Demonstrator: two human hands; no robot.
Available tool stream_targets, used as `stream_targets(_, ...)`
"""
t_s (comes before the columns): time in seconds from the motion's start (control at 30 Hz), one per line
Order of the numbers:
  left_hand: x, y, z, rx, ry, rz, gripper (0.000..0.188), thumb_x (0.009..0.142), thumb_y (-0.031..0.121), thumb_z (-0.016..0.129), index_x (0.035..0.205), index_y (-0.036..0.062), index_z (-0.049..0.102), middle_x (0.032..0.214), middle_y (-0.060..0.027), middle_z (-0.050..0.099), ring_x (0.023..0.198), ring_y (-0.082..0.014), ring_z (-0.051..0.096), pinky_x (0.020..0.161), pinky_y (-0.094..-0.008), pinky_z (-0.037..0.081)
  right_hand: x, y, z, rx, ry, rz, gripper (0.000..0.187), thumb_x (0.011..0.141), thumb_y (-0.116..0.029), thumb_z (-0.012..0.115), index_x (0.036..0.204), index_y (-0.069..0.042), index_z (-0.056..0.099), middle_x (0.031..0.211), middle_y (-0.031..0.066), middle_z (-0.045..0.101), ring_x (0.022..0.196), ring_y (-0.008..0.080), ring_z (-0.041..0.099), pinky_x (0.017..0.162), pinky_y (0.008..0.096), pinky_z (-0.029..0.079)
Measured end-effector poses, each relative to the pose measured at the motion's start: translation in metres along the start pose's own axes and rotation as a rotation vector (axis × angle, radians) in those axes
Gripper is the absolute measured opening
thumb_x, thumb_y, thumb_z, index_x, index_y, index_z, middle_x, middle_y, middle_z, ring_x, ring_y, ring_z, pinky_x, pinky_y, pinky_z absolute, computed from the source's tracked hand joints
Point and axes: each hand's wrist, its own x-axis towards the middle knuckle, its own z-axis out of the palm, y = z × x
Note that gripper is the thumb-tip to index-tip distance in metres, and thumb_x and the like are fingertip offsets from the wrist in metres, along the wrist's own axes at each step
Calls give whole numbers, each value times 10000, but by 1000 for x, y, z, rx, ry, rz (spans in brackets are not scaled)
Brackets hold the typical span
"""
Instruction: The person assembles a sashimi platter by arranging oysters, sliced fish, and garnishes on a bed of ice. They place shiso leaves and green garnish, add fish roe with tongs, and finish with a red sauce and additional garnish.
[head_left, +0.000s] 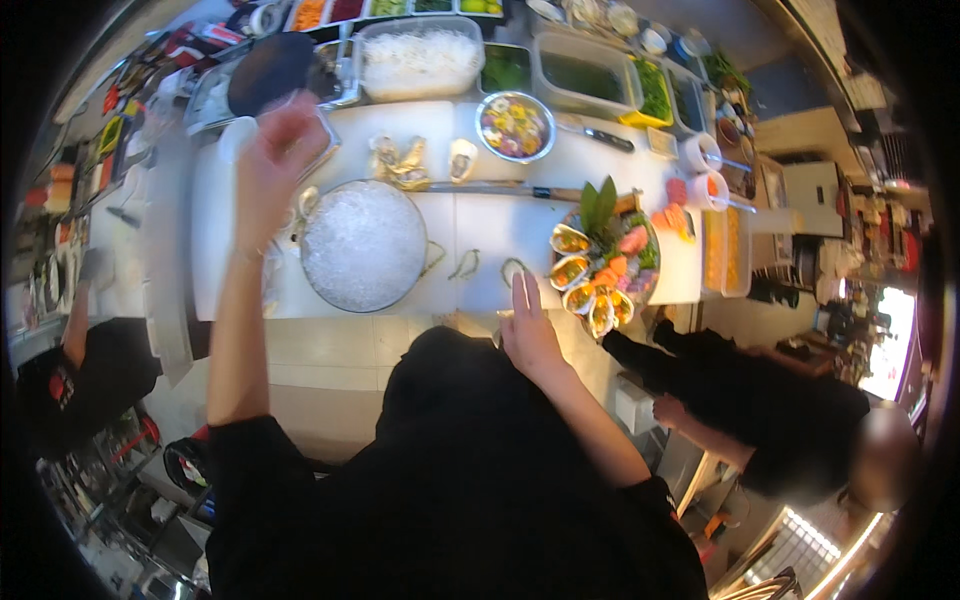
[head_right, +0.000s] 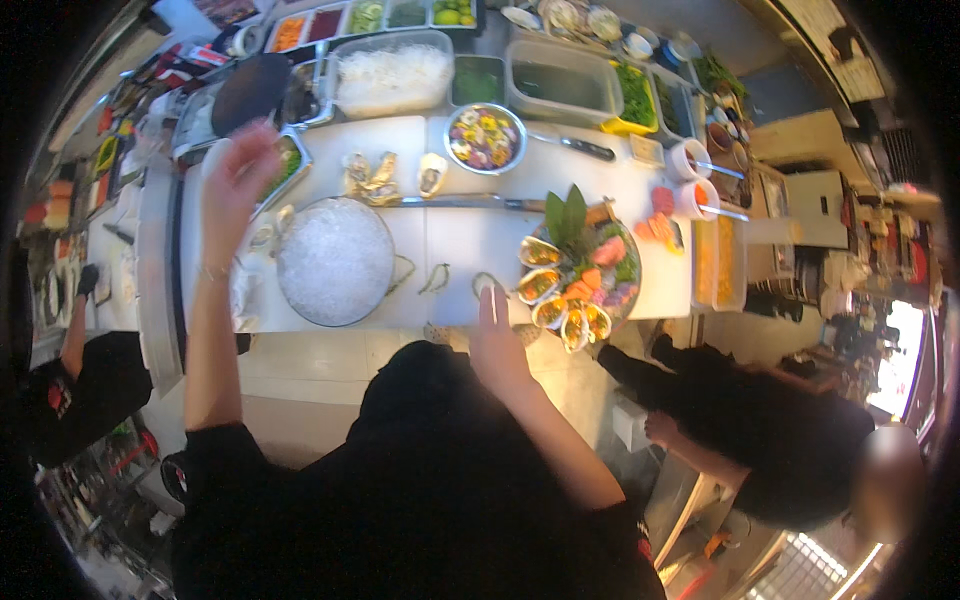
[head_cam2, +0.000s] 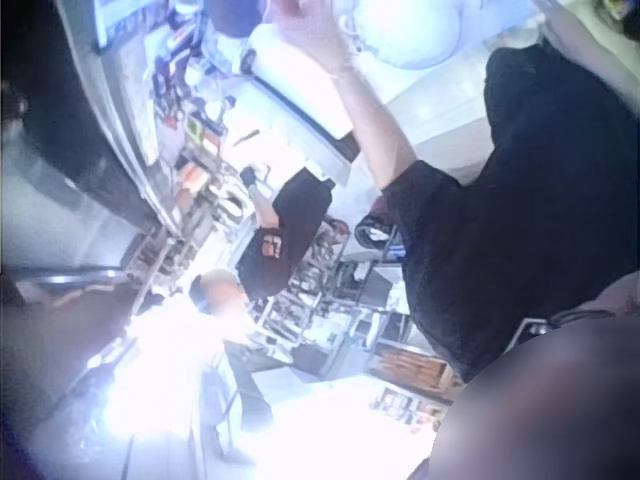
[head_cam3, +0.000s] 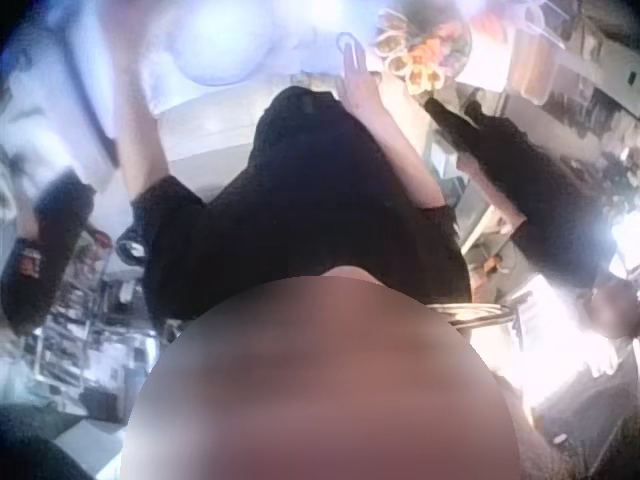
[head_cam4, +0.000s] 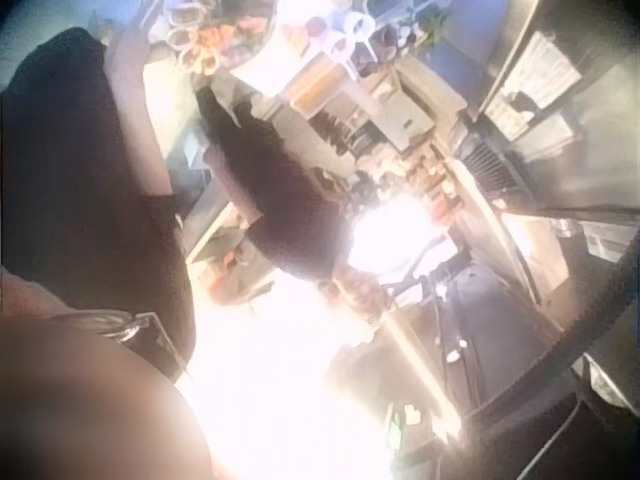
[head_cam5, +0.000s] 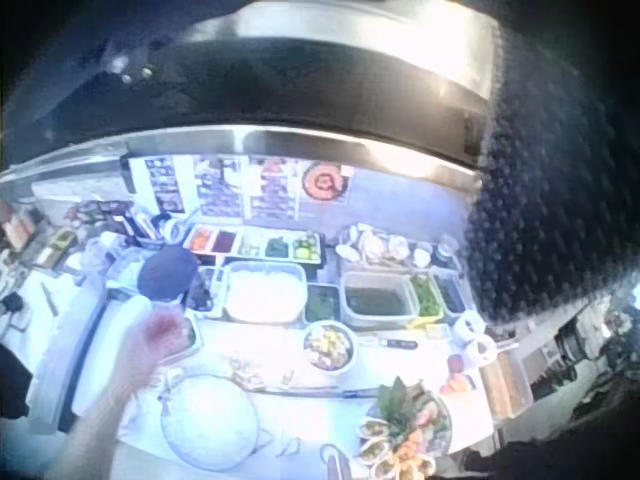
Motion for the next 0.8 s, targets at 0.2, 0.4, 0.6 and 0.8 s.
stream_targets(0.2, -139, 19, 205, 174, -427, -73, 378, 955, 97, 753, 1332, 79, 745, 1166, -111, 769, 973, -271, 771, 800, -413, 627, 28, 32, 50, -30, 169, 223, 624, 1032, -104, 630, 1623, -45, 439, 1554, 257, 518, 1061, 467, 739, 862, 517, 643)
stream_targets(0.4, -164, -35, 267, 364, -536, 212, 459, 927, 51, 705, 1383, 105, 721, 1204, -122, 739, 1007, -383, 737, 867, -504, 609, 27, 39, 53, 106, 352, 127, 251, 1041, -119, 664, 1275, -31, 667, 1195, 160, 685, 909, 420, 748, 734, 519, 621)
stream_targets(0.6, -181, -35, 251, 328, -627, 289, 399, 920, 51, 736, 1314, 107, 738, 1127, -112, 757, 1004, -358, 715, 858, -453, 602, 5, 37, 39, 537, 316, 234, 165, 1019, -41, 727, 1175, 5, 702, 1066, 140, 734, 844, 269, 762, 703, 401, 610)
stream_targets(0.8, -208, 10, 215, -344, -685, -361, 217, 999, 94, 775, 1209, 44, 748, 995, -82, 779, 864, -162, 732, 765, -306, 584, -37, -2, -21, 903, 259, 375, 143, 982, -3, 767, 1121, 15, 738, 982, 122, 772, 797, 189, 763, 718, 322, 622)
